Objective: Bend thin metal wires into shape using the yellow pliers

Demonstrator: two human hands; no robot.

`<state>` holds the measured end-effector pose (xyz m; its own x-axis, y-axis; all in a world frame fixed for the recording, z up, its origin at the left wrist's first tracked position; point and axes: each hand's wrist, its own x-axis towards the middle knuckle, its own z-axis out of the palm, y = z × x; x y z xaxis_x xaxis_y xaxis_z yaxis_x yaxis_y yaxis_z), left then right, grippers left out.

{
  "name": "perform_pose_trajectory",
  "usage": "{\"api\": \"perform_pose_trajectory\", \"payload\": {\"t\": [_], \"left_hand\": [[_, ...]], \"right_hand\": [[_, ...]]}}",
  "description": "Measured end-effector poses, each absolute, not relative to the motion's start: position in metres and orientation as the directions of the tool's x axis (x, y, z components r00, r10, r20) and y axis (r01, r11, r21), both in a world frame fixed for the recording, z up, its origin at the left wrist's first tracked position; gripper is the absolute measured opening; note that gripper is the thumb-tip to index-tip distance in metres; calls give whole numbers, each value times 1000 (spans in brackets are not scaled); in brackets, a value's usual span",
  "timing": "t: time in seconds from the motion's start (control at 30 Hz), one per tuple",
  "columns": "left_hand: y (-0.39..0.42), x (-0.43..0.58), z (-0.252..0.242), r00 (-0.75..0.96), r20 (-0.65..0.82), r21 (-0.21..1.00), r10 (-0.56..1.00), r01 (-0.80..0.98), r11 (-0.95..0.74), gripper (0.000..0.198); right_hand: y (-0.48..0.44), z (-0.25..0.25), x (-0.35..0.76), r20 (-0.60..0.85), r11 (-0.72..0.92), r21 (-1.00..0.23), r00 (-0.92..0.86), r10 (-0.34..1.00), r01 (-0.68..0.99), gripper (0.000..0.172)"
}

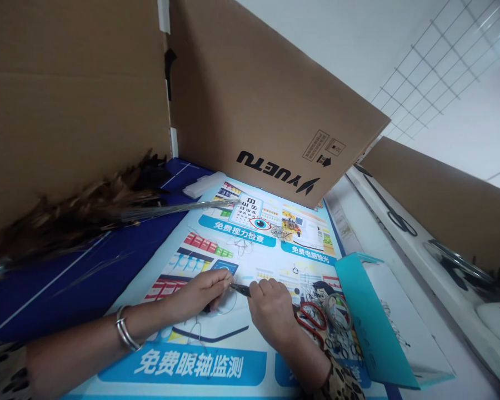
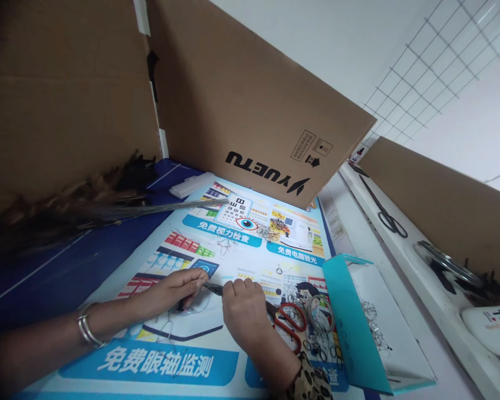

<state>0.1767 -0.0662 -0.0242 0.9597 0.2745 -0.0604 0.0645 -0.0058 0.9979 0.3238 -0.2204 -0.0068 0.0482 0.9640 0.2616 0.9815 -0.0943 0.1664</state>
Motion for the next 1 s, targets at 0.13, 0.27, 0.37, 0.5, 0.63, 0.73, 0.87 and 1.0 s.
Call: {"api": "perform_pose_trajectory", "payload": {"t": [0.13, 0.27, 0.37, 0.5, 0.63, 0.73, 0.87, 1.0], "left_hand": [[-66, 176, -23, 955, -73, 997, 286, 76, 2, 36], [-66, 176, -23, 957, -65, 997, 283, 70, -7, 36], [-66, 176, -25, 957, -77, 997, 279, 79, 3, 35], [-66, 176, -28, 958, -67, 998, 279, 65, 17, 34], [-66, 176, -28, 958, -58, 998, 280, 56, 12, 33], [-65, 176, -27, 959, -57, 998, 277, 49, 38, 33], [-65, 176, -27, 958, -84, 995, 276, 66, 74, 33], [-65, 176, -27, 954, -100, 993, 282, 78, 87, 34]], "right_hand": [[-221, -7, 323, 260, -91, 158, 47, 964, 983, 4], [-221, -7, 322, 252, -92, 157, 51, 966, 983, 5], [-221, -7, 322, 254, -94, 160, 51, 966, 983, 4], [-220, -5, 323, 259, -97, 119, 64, 964, 988, 4], [-219, -3, 323, 218, -117, -23, 119, 969, 993, 9], [-219, -3, 323, 180, -122, -122, 142, 973, 985, 12], [-220, -3, 324, 199, -121, -135, 147, 969, 983, 12], [-220, -4, 326, 253, -104, -89, 124, 959, 991, 11]]}}
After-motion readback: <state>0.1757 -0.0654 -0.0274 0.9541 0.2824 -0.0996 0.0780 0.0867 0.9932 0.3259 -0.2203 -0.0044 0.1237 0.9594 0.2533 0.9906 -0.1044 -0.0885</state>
